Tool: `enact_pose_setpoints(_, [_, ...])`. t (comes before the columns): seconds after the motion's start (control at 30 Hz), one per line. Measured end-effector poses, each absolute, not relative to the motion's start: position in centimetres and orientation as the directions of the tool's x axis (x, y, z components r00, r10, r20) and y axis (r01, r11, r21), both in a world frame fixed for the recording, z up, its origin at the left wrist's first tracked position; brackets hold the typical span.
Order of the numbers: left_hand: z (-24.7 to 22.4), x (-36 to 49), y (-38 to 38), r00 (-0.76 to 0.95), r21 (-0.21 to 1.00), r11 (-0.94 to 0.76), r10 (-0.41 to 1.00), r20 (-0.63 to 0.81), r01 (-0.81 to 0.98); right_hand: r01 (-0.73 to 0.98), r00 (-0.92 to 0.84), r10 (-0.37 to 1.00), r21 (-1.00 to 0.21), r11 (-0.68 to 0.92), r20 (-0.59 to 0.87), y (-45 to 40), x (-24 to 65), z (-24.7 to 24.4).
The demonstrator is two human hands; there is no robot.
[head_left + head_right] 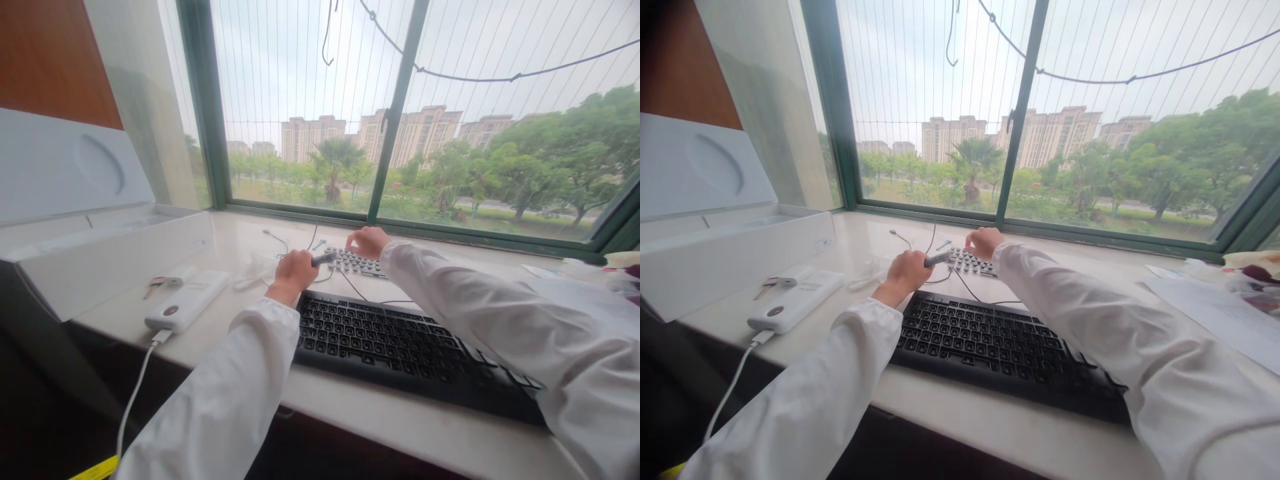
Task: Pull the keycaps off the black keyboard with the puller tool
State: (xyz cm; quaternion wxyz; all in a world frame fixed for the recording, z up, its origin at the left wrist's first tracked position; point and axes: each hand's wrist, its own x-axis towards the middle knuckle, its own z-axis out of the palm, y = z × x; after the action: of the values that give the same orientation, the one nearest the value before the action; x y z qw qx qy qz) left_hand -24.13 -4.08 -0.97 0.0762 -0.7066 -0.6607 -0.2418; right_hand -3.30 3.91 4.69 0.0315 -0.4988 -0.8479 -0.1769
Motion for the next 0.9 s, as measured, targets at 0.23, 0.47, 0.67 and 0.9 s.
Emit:
enact_pose_setpoints(0.23, [-0.7, -24.3, -4.6, 0.022, 0.221, -0.172, 0.833, 0.553, 0.960, 0.791, -0.612, 0.754, 0.182, 0.584, 0.237, -8.2, -4.4, 4.4])
enact_pose_setpoints(0.47, [-0.3, -24.2, -5.2, 0.045, 0.252, -0.321, 0.693, 0.719, 0.913, 0.890, -0.446, 0.845, 0.044, 0.454, 0.295, -12.7, -5.0, 2.5])
enact_pose_setpoints(0.67, [-0.8, -24.9, -4.5, -0.003, 0.274, -0.298, 0.673, 0.740, 0.914, 0.938, -0.341, 0.890, 0.047, 0.344, 0.301, -12.1, -3.2, 0.5])
enact_pose_setpoints(0.9, [-0.8, -25.5, -3.9, -0.100, 0.340, -0.270, 0.633, 0.767, 0.901, 0.946, -0.322, 0.888, 0.077, 0.315, 0.328, -11.4, -2.2, 0.7])
